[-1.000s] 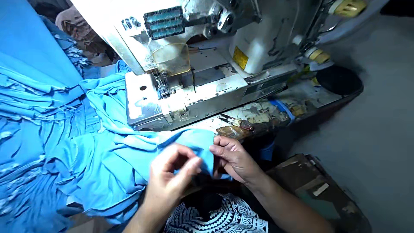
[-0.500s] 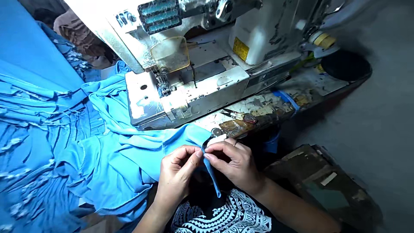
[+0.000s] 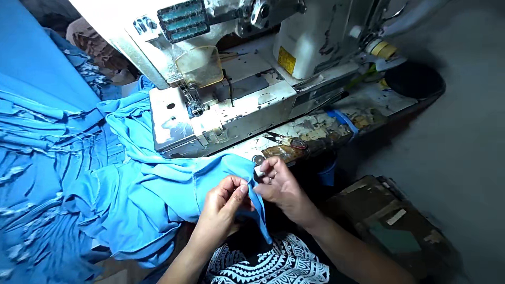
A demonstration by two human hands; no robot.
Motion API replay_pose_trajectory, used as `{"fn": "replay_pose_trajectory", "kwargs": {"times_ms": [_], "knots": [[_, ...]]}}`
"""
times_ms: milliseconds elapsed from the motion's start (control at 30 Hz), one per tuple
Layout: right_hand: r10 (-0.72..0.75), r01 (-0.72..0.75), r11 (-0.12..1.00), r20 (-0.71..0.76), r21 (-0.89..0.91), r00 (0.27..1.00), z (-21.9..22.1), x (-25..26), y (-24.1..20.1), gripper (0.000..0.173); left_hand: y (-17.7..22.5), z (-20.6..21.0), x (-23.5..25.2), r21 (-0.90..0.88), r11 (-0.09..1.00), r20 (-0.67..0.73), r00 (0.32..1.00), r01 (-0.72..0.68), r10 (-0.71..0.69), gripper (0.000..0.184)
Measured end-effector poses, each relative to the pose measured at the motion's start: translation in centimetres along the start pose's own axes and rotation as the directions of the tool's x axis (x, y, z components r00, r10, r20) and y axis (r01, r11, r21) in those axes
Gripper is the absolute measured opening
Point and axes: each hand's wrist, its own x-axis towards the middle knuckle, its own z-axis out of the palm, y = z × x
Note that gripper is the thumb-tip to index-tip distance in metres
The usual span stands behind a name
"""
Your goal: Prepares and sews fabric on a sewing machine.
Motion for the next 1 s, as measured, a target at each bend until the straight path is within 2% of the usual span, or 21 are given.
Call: {"fn": "replay_pose_trajectory", "kwargs": {"times_ms": [33,100,167,233,300,367,400,467,500,533,600,667,767,800,833,867,900,933,967,1000], "knots": [[0.008,-0.011,0.997,-0.032,-0.080,0.999,0.4,-0.1,-0.2,0.039,-0.1,0.2,-0.1,0.018,1.000,-0.004,1.000,0.001,0.000,0.013],[-0.024,0.004,0.964,-0.073,-0.266,0.997,0.5,-0.1,-0.1,0.045,0.5,-0.4,0.3,-0.055,0.998,-0.026,1.000,-0.017,0.016,0.015],[-0.063,0.001,0.896,-0.123,-0.445,0.990,0.0,-0.2,0.4,0.044,2.1,-1.8,0.6,-0.308,0.951,-0.032,0.999,-0.012,0.003,0.019],[0.033,-0.094,0.898,-0.148,-0.429,0.988,-0.5,-0.3,0.7,0.030,3.9,-3.4,0.1,-0.484,0.872,-0.047,0.997,-0.078,0.063,0.024],[0.196,-0.215,0.936,-0.092,-0.280,0.976,-0.6,-0.3,0.3,0.011,4.4,-4.7,-1.2,-0.445,0.881,-0.115,0.986,-0.163,0.124,0.023],[0.218,-0.218,0.943,-0.029,-0.251,0.976,-0.3,-0.1,0.8,0.009,3.8,-5.2,-2.3,-0.383,0.910,-0.148,0.983,-0.158,0.109,0.015],[0.194,-0.191,0.942,-0.016,-0.275,0.981,-0.2,0.0,1.2,0.017,3.3,-5.2,-2.7,-0.381,0.915,-0.134,0.987,-0.137,0.092,0.014],[0.097,-0.095,0.950,-0.007,-0.297,0.995,0.1,-0.1,1.6,0.048,2.6,-5.2,-3.0,-0.365,0.925,-0.102,0.992,-0.103,0.071,0.013],[0.033,-0.037,0.946,-0.019,-0.322,0.999,0.2,-0.3,1.6,0.057,2.5,-5.1,-3.1,-0.356,0.929,-0.087,0.994,-0.099,0.073,0.013],[-0.055,0.036,0.930,-0.042,-0.367,0.998,0.2,-0.5,1.6,0.059,2.5,-5.1,-3.2,-0.339,0.936,-0.072,0.994,-0.097,0.077,0.013],[-0.240,0.179,0.860,-0.071,-0.477,0.968,-0.2,-0.8,1.5,0.059,2.7,-5.0,-3.4,-0.298,0.950,-0.022,0.996,-0.090,0.087,0.013],[-0.351,0.240,0.725,-0.047,-0.646,0.935,-0.3,-1.0,1.2,0.061,2.7,-4.7,-3.6,-0.270,0.959,0.038,0.995,-0.082,0.096,0.012],[-0.389,0.199,0.370,0.044,-0.907,0.920,0.7,-1.0,1.7,0.055,2.7,-4.2,-3.7,-0.339,0.937,0.072,0.990,-0.087,0.118,0.013],[-0.366,0.182,0.325,0.054,-0.928,0.929,0.8,-1.1,2.4,0.050,3.0,-4.2,-3.7,-0.410,0.906,0.046,0.989,-0.108,0.138,0.015],[-0.343,0.160,0.346,0.034,-0.924,0.939,0.8,-1.2,2.9,0.043,3.5,-4.5,-3.7,-0.482,0.865,0.005,0.986,-0.142,0.165,0.016],[-0.319,0.137,0.428,-0.008,-0.893,0.948,0.6,-1.3,3.1,0.036,4.0,-5.0,-3.8,-0.540,0.821,-0.038,0.980,-0.186,0.197,0.018],[-0.285,0.121,0.561,-0.054,-0.819,0.957,0.4,-1.3,3.0,0.030,4.2,-5.7,-4.1,-0.597,0.772,-0.056,0.971,-0.219,0.233,0.019],[-0.217,0.103,0.729,-0.086,-0.676,0.972,0.3,-1.2,2.4,0.026,4.0,-6.4,-4.7,-0.622,0.746,-0.076,0.966,-0.239,0.245,0.020],[-0.100,0.051,0.895,-0.089,-0.444,0.991,0.2,-1.1,1.5,0.021,3.7,-7.0,-5.5,-0.615,0.750,-0.106,0.967,-0.245,0.230,0.020],[0.061,-0.066,0.990,-0.045,-0.127,0.997,0.1,-0.7,0.4,0.016,3.1,-7.8,-6.5,-0.566,0.788,-0.150,0.970,-0.243,0.191,0.019]]}}
